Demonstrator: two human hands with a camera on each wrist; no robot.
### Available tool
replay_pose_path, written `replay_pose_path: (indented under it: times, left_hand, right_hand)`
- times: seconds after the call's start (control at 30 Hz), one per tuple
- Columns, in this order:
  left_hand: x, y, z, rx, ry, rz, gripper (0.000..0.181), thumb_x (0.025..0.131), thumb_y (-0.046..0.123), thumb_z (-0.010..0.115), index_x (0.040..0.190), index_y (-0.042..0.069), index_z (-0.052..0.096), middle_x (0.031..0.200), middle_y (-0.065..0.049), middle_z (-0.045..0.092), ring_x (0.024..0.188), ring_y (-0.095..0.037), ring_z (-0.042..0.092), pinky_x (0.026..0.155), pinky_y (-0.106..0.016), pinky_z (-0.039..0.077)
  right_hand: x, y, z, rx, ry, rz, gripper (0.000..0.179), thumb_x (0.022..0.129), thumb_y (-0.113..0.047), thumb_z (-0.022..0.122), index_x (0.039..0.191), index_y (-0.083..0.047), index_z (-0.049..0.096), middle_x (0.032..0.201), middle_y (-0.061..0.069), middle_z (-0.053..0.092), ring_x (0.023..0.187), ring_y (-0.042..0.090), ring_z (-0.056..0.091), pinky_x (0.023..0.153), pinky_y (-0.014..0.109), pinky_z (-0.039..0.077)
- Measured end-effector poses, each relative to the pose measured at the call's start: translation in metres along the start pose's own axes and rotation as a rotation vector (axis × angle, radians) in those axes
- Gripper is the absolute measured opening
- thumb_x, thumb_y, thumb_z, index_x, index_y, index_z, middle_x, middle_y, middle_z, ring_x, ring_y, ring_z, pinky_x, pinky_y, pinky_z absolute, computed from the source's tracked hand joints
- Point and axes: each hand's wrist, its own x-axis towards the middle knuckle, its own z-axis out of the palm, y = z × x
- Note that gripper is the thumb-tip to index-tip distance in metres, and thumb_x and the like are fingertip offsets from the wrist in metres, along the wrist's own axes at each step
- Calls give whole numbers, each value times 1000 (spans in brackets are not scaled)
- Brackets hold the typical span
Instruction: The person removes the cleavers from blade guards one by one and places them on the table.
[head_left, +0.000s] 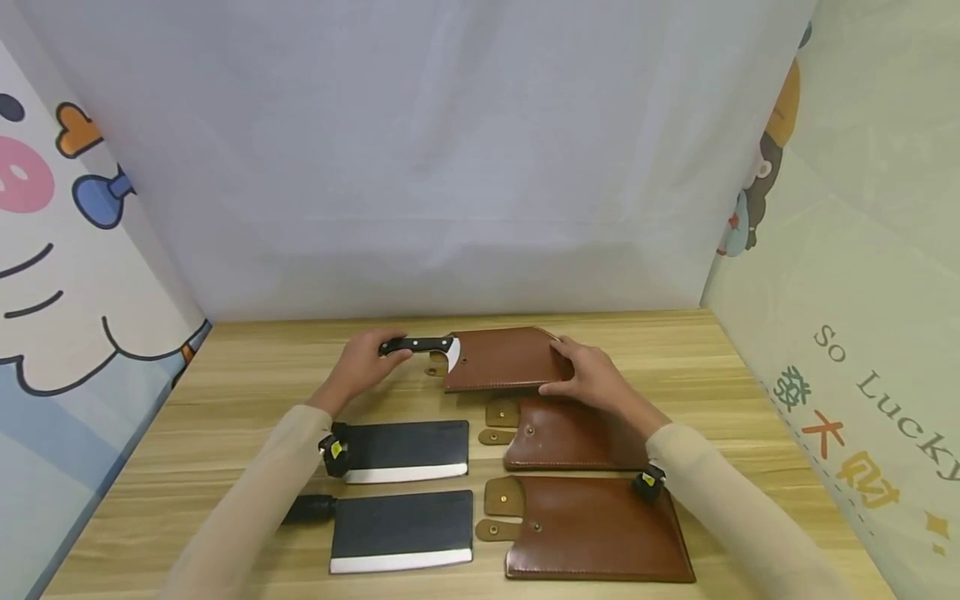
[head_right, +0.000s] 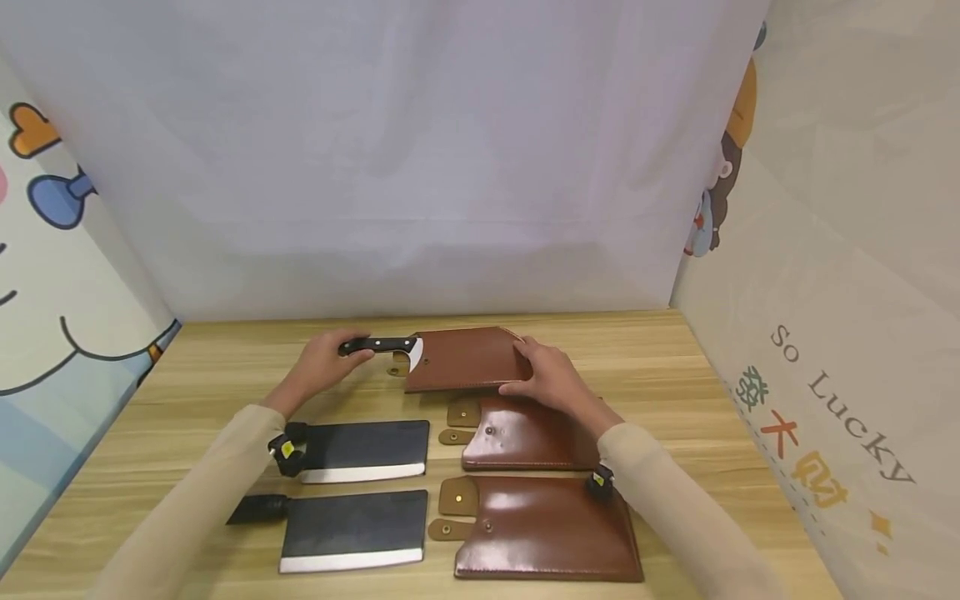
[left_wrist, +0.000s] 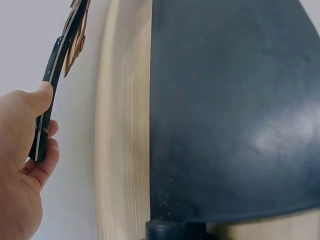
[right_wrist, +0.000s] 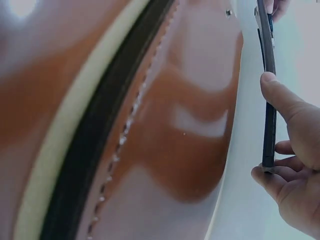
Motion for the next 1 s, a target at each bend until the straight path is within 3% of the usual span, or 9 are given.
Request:
replay_pose_path:
  times: [0.53,1.0]
  left_hand:
    - [-10,-4,-2,2,120,103,37,90,18,80,120,-1,73,117,-20,73,106,-37,69,91,-55,53]
    - [-13,1,-3,41,109,102,38,91,21,78,121,-2,73,115,-21,74,104,-38,71,90,-55,54]
  right_hand:
    - [-17,-14,1,11,72,-11,91,81,-41,87,148,6,48,150,31,47,136,47,49,109,57,43]
    - [-25,-15,6,11,92,-4,91,82,-40,87,148,7,47,151,31,46,136,46,49,108,56,44]
